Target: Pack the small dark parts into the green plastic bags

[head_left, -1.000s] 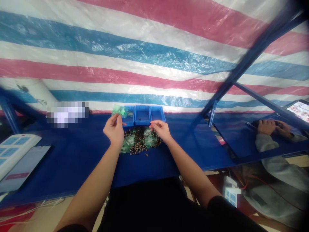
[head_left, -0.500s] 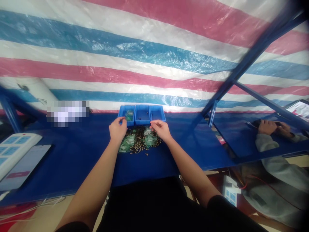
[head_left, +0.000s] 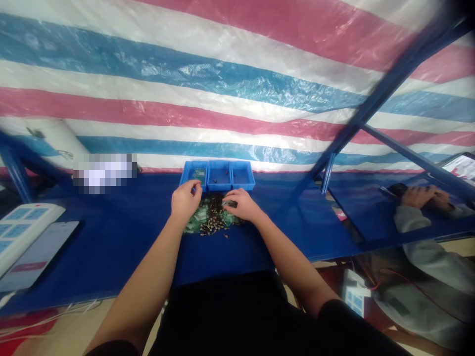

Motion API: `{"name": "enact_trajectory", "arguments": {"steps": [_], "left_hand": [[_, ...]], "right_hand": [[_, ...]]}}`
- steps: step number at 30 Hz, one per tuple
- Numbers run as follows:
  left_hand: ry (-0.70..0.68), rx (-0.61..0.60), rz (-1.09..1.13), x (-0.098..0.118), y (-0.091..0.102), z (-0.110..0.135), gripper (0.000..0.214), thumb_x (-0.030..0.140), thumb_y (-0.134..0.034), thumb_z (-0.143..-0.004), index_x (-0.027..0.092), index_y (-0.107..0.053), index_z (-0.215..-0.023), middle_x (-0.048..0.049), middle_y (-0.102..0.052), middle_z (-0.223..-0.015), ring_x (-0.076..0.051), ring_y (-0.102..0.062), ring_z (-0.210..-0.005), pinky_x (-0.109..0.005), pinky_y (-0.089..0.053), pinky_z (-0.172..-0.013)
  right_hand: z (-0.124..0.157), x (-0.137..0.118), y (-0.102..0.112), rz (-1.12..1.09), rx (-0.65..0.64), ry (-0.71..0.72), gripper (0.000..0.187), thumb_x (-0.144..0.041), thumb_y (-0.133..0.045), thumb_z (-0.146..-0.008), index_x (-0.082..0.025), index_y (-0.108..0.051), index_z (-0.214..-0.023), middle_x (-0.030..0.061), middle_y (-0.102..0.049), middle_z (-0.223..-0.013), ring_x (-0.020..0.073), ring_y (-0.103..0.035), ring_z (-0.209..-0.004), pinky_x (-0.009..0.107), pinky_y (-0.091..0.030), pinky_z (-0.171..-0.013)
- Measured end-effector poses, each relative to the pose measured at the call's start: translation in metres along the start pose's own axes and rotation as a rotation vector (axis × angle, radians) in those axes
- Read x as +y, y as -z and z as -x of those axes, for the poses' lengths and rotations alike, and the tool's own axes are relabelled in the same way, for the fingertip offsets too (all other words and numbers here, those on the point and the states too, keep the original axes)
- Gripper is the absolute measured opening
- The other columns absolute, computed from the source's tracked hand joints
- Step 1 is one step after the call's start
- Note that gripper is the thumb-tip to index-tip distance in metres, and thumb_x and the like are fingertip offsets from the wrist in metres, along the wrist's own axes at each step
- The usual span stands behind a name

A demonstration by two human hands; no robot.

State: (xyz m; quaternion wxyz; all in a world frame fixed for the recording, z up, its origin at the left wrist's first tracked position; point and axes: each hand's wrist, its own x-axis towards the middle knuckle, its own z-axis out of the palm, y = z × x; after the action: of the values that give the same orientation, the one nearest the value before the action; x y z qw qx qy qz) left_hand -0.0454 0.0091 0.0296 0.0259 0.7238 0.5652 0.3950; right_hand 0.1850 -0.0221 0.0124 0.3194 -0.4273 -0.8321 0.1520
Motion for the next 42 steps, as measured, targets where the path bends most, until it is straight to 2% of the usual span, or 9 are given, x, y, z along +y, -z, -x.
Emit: {"name": "enact_trajectory", "arguments": {"steps": [5,9,15,19,23,28,33,36,42], "left_hand": [[-0.145,-0.159,0.088,0.011,-0.005,0.009,0.03,0.033,-0.047,-0.091,0.02,-0.071,-0.104,-0.0045,-0.074,-0.098,-0.019,-0.068,-0.081,-0.026,-0.049,-0.076],[-0.174,-0.228,0.099,0.017,-0.008,0.013,0.031,0.035,-0.046,-0.092,0.022,-0.07,-0.106,-0.0035,-0.074,-0.097,-0.019,-0.069,-0.08,-0.027,-0.05,-0.074],[-0.172,-0.236,0.113,0.017,-0.008,0.014,0.031,0.036,-0.047,-0.092,0.021,-0.07,-0.106,-0.0032,-0.075,-0.092,-0.018,-0.068,-0.074,-0.026,-0.05,-0.069],[-0.182,-0.232,0.128,0.018,-0.01,0.015,0.031,0.037,-0.047,-0.092,0.022,-0.07,-0.105,-0.003,-0.074,-0.09,-0.017,-0.067,-0.071,-0.026,-0.05,-0.069],[-0.193,-0.249,0.134,0.019,-0.011,0.016,0.031,0.037,-0.047,-0.093,0.022,-0.07,-0.105,-0.0028,-0.074,-0.088,-0.017,-0.067,-0.072,-0.026,-0.049,-0.067],[-0.205,-0.255,0.186,0.02,-0.012,0.018,0.031,0.037,-0.047,-0.093,0.022,-0.07,-0.105,-0.0036,-0.074,-0.094,-0.017,-0.067,-0.074,-0.027,-0.051,-0.069],[-0.263,-0.283,0.28,0.025,-0.013,0.021,0.032,0.042,-0.051,-0.091,0.021,-0.07,-0.107,-0.0038,-0.074,-0.089,-0.016,-0.066,-0.071,-0.028,-0.052,-0.07],[-0.278,-0.284,0.289,0.027,-0.013,0.021,0.031,0.043,-0.052,-0.09,0.021,-0.07,-0.104,-0.0036,-0.073,-0.085,-0.016,-0.065,-0.069,-0.027,-0.052,-0.068],[-0.246,-0.254,0.32,0.027,-0.013,0.021,0.028,0.042,-0.052,-0.092,0.022,-0.07,-0.101,-0.0036,-0.074,-0.096,-0.017,-0.068,-0.081,-0.027,-0.053,-0.073]], "right_hand": [[0.003,-0.003,0.0,0.114,-0.052,-0.072,0.024,-0.044,-0.068,-0.082,-0.028,-0.076,-0.098,0.005,-0.063,-0.124,0.0278,-0.046,-0.114,0.047,-0.033,-0.1],[0.003,-0.007,-0.001,0.119,-0.088,-0.103,0.027,-0.051,-0.071,-0.077,-0.031,-0.077,-0.094,0.004,-0.063,-0.125,0.0299,-0.041,-0.115,0.048,-0.032,-0.097],[0.0,-0.006,0.001,0.095,-0.089,-0.096,0.015,-0.038,-0.067,-0.085,-0.028,-0.077,-0.086,0.0035,-0.066,-0.121,0.0285,-0.042,-0.114,0.047,-0.032,-0.096],[0.001,-0.006,0.004,0.108,-0.118,-0.069,0.017,-0.042,-0.071,-0.081,-0.028,-0.077,-0.09,0.0046,-0.066,-0.122,0.0301,-0.043,-0.115,0.048,-0.032,-0.093],[0.001,-0.007,0.004,0.089,-0.112,-0.048,0.014,-0.037,-0.07,-0.083,-0.027,-0.076,-0.09,0.004,-0.067,-0.12,0.0285,-0.046,-0.114,0.048,-0.034,-0.094],[-0.001,-0.005,0.004,-0.09,-0.003,-0.025,0.012,-0.031,-0.067,-0.085,-0.023,-0.074,-0.09,0.0044,-0.073,-0.103,0.0218,-0.058,-0.103,0.042,-0.039,-0.098],[0.0,-0.004,0.002,-0.394,0.146,-0.166,0.025,-0.038,-0.063,-0.085,-0.02,-0.072,-0.099,0.0061,-0.073,-0.097,0.0167,-0.065,-0.082,0.031,-0.051,-0.077],[-0.001,-0.006,0.002,-0.495,0.176,-0.222,0.029,-0.042,-0.065,-0.082,-0.019,-0.073,-0.098,0.0065,-0.074,-0.095,0.0165,-0.066,-0.077,0.03,-0.053,-0.073],[-0.003,-0.01,0.004,-0.553,0.189,-0.253,0.031,-0.043,-0.068,-0.08,-0.018,-0.074,-0.098,0.0075,-0.074,-0.095,0.0173,-0.068,-0.077,0.032,-0.055,-0.073]]}}
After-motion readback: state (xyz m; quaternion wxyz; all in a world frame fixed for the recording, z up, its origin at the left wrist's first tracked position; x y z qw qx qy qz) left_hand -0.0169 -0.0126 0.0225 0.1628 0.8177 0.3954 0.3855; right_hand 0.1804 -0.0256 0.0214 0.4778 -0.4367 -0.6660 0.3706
